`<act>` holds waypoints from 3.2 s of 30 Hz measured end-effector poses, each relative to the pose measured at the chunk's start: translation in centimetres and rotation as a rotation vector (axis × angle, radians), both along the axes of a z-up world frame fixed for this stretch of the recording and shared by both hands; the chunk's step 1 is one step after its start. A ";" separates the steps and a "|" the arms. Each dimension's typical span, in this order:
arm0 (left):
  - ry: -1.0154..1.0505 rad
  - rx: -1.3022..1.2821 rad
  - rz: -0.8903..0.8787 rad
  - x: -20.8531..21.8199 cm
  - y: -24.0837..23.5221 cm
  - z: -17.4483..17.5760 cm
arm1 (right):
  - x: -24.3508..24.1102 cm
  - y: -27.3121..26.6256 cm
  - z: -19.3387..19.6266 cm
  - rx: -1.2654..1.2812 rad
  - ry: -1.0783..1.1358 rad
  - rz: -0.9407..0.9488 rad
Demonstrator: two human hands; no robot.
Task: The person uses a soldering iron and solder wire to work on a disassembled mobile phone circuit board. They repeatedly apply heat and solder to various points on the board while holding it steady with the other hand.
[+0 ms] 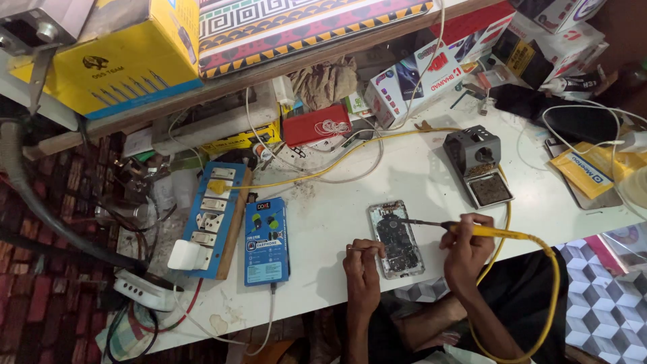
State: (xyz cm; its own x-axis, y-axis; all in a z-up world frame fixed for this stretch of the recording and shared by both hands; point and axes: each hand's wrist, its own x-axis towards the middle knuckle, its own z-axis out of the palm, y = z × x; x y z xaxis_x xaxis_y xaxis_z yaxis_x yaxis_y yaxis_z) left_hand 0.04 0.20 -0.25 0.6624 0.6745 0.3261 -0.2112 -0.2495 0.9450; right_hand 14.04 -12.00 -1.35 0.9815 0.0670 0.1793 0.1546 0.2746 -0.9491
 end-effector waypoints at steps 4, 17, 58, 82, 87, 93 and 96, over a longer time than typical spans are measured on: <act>0.009 -0.091 -0.014 -0.1 -0.2 0.3 | 0.4 0.5 0.8 0.003 0.054 0.092; 0.044 -0.103 -0.019 -0.1 -0.2 0.3 | 1.0 0.6 1.4 -0.069 0.096 0.099; 0.019 -0.100 -0.010 0.0 -0.2 -0.3 | 0.8 0.7 1.8 -0.136 0.056 0.061; 0.011 -0.110 -0.020 0.0 -0.2 0.1 | 0.9 0.6 1.4 -0.124 0.070 0.059; -0.010 -0.095 -0.024 0.0 -0.1 -0.2 | 1.1 0.7 1.2 -0.131 0.060 0.057; -0.019 -0.071 -0.011 0.1 -0.2 -0.5 | 1.1 0.5 0.8 -0.136 0.067 0.044; -0.014 -0.070 -0.015 0.0 -0.1 -0.3 | 1.2 0.5 0.8 -0.117 0.074 0.043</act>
State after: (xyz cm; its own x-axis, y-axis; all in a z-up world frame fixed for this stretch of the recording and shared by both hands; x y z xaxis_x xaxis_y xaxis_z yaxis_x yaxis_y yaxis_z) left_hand 0.07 0.08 -0.56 0.6680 0.6862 0.2879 -0.2277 -0.1798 0.9570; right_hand 15.24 -11.50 -0.58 0.9875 0.1251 0.0955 0.0740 0.1665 -0.9833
